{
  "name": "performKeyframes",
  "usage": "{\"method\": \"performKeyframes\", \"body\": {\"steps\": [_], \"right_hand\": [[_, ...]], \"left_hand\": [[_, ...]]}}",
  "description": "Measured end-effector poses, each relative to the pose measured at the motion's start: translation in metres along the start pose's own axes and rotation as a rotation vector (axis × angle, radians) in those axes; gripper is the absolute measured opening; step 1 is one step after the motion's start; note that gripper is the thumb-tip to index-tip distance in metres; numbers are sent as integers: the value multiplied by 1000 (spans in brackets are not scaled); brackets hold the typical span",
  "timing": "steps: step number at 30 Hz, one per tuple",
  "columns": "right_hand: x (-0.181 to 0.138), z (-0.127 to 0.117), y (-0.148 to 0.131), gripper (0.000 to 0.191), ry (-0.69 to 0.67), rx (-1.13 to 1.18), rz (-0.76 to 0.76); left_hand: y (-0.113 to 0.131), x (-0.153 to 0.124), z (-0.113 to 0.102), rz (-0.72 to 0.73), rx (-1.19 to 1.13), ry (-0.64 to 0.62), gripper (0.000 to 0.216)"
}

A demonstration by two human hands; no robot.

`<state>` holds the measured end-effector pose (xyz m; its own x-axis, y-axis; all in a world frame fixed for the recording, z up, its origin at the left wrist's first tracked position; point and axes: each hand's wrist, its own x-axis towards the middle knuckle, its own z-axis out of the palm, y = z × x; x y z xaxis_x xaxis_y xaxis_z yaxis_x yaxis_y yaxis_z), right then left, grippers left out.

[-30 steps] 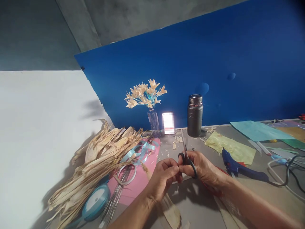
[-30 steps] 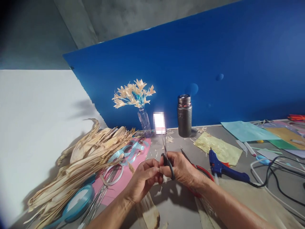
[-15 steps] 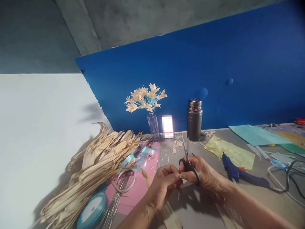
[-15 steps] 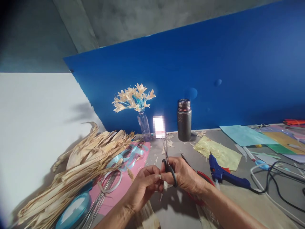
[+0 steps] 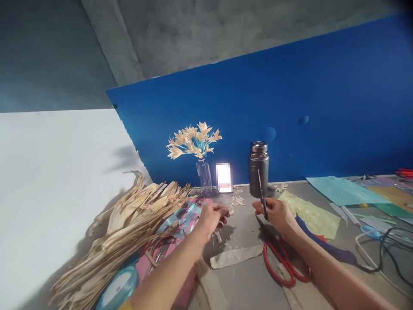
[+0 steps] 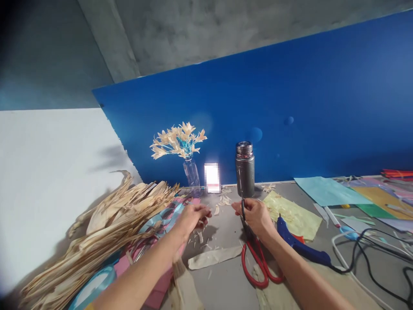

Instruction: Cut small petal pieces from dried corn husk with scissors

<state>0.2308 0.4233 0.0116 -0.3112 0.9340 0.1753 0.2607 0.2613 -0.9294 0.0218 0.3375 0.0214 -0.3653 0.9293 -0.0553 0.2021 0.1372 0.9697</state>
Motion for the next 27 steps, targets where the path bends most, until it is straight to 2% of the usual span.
{"method": "performKeyframes", "body": {"steps": [6, 9, 11, 13, 16, 20, 22, 24, 27], "right_hand": [[-1, 0, -4, 37, -10, -2, -6], [0, -1, -5, 38, -15, -8, -6], [1, -2, -4, 38, -19, -12, -5], [2, -1, -3, 37, -34, -12, -8], [2, 1, 0, 34, -69, 2, -10], [2, 5, 5, 30, -123, 51, -11], [0, 7, 5, 24, -149, 82, -18], [-3, 9, 3, 19, -163, 110, -31], [-14, 11, -8, 25, -214, 230, -43]], "left_hand": [[11, 76, 24, 90, 274, -25, 19], [3, 94, 22, 108, 418, -28, 11], [-4, 97, 18, 129, 493, -38, 14], [-11, 94, 15, 144, 539, -74, 17], [-15, 84, 14, 149, 537, -106, 10], [-7, 66, 10, 143, 381, -69, 10], [0, 48, 9, 110, 247, -74, 5], [5, 22, 10, 61, 109, -116, 9], [6, -20, 16, -54, -153, -240, 15]]}}
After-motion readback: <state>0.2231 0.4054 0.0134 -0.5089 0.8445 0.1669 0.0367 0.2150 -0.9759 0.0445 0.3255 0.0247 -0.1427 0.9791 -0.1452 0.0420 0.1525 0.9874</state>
